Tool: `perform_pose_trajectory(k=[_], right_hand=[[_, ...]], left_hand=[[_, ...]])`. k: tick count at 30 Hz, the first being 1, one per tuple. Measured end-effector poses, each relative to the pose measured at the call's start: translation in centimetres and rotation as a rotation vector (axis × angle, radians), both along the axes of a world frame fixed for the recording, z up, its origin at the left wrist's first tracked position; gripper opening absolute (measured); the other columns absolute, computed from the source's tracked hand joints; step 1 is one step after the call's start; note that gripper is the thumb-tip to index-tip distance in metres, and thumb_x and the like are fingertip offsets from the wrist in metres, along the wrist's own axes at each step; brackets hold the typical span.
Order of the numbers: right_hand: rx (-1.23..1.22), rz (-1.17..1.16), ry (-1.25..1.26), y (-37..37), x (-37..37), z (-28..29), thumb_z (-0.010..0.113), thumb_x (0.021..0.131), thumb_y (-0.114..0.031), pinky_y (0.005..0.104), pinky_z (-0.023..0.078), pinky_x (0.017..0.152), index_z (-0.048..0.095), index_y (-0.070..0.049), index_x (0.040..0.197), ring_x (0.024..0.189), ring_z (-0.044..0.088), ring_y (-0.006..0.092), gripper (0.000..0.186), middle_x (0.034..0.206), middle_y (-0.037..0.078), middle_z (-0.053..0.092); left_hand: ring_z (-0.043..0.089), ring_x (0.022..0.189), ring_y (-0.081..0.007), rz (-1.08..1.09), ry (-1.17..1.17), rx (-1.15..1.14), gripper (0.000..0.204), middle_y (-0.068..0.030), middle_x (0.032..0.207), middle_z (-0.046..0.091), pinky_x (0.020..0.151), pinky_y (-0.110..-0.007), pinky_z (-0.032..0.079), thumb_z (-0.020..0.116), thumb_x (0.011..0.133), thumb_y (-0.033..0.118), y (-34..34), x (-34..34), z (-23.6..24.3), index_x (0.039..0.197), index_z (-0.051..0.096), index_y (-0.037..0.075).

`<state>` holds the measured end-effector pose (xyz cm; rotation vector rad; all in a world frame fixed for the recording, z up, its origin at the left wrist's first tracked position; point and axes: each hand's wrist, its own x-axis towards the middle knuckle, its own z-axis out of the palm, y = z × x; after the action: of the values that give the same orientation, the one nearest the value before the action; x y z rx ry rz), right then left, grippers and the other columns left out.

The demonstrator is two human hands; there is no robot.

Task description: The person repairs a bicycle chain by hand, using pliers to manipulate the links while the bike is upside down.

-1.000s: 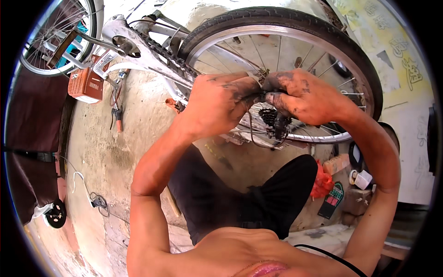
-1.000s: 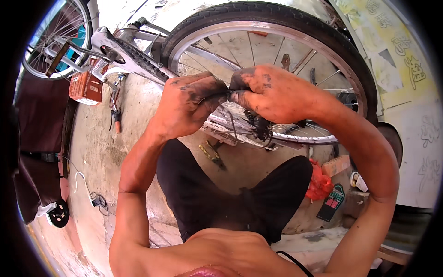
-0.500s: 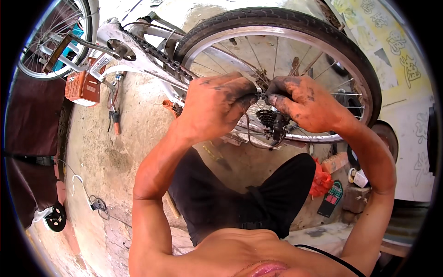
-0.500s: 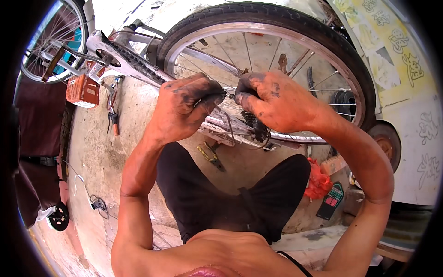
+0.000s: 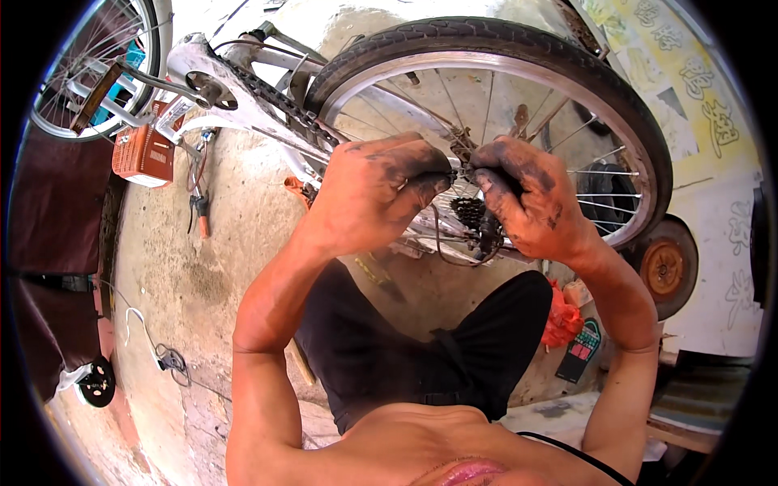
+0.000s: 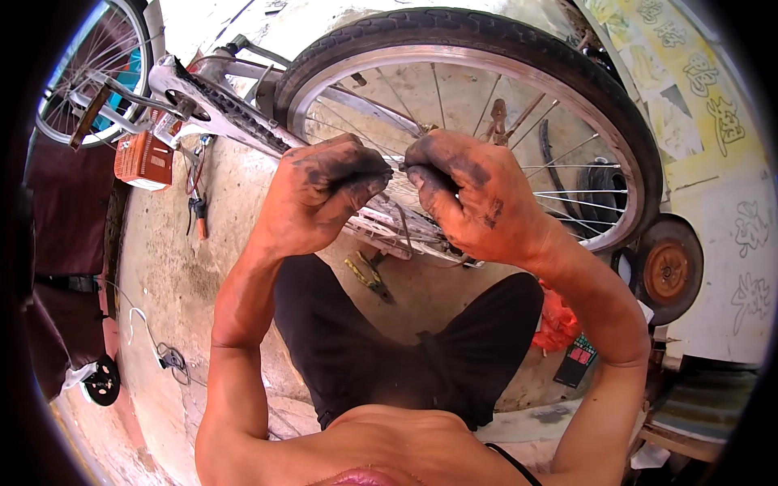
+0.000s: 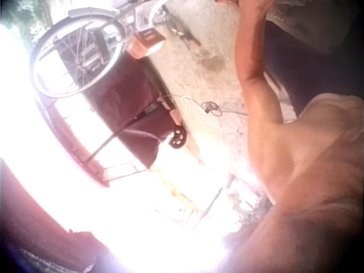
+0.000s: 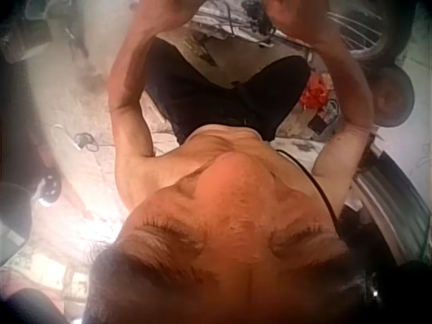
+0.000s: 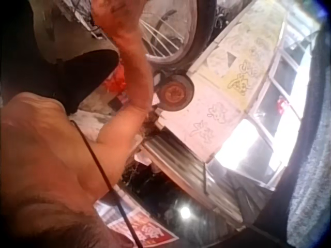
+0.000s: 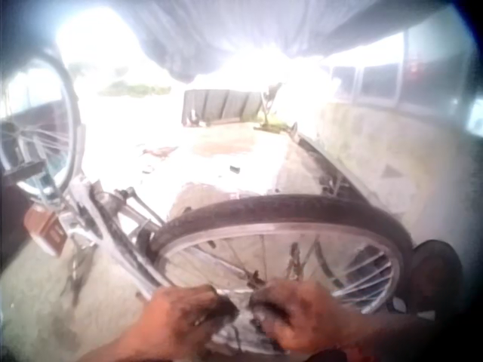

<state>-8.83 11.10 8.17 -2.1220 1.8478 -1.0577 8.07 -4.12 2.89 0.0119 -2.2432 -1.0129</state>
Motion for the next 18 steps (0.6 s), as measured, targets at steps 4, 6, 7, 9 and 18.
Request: perform_pose_trajectory(k=[4,6,7,9,18], right_hand=[[-0.016,0.035,0.027,-0.49,0.39,-0.11,0.065,0.084,-0.001,0.0413,0.048,0.06,0.061,0.0,0.095,0.071,0.061,0.0387,0.012,0.083,0.017,0.061],[-0.03,0.062,0.081,-0.61,0.38,-0.03,0.065,0.083,-0.001,0.0417,0.048,0.06,0.061,-0.001,0.095,0.07,0.061,0.0387,0.012,0.082,0.016,0.061],[-0.019,0.069,0.081,-0.64,0.33,-0.06,0.066,0.083,-0.001,0.042,0.048,0.059,0.061,-0.001,0.094,0.069,0.061,0.0384,0.012,0.082,0.016,0.061],[-0.008,0.077,0.081,-0.72,0.21,-0.06,0.066,0.083,-0.001,0.0422,0.048,0.058,0.061,-0.001,0.094,0.068,0.061,0.0381,0.012,0.082,0.016,0.06],[0.025,0.093,0.103,-0.7,0.25,0.37,0.067,0.082,-0.001,0.042,0.047,0.057,0.06,0.0,0.094,0.066,0.06,0.0376,0.014,0.08,0.015,0.059]], left_hand=[[0.064,0.071,-0.0282,-0.018,0.015,0.036,0.013,-0.0114,0.078,0.062,0.063,-0.035,0.049,0.069,0.082,-0.001,0.03,0.13,0.04,0.095,0.07,0.0],[0.064,0.071,-0.0283,-0.017,0.003,0.031,0.013,-0.0113,0.078,0.062,0.062,-0.036,0.049,0.069,0.082,0.0,0.02,0.26,0.08,0.095,0.07,0.0],[0.064,0.07,-0.0283,-0.017,-0.009,0.026,0.013,-0.0113,0.077,0.062,0.062,-0.036,0.049,0.069,0.082,0.0,0.0,0.3,0.09,0.095,0.07,0.0],[0.064,0.07,-0.0283,-0.016,-0.014,0.019,0.013,-0.0112,0.077,0.062,0.062,-0.036,0.049,0.069,0.082,0.0,-0.03,0.33,0.0,0.095,0.07,0.0],[0.063,0.068,-0.03,-0.014,0.045,0.015,0.013,-0.0115,0.075,0.06,0.061,-0.037,0.048,0.07,0.081,0.001,-0.09,0.39,-0.11,0.095,0.07,0.001]])
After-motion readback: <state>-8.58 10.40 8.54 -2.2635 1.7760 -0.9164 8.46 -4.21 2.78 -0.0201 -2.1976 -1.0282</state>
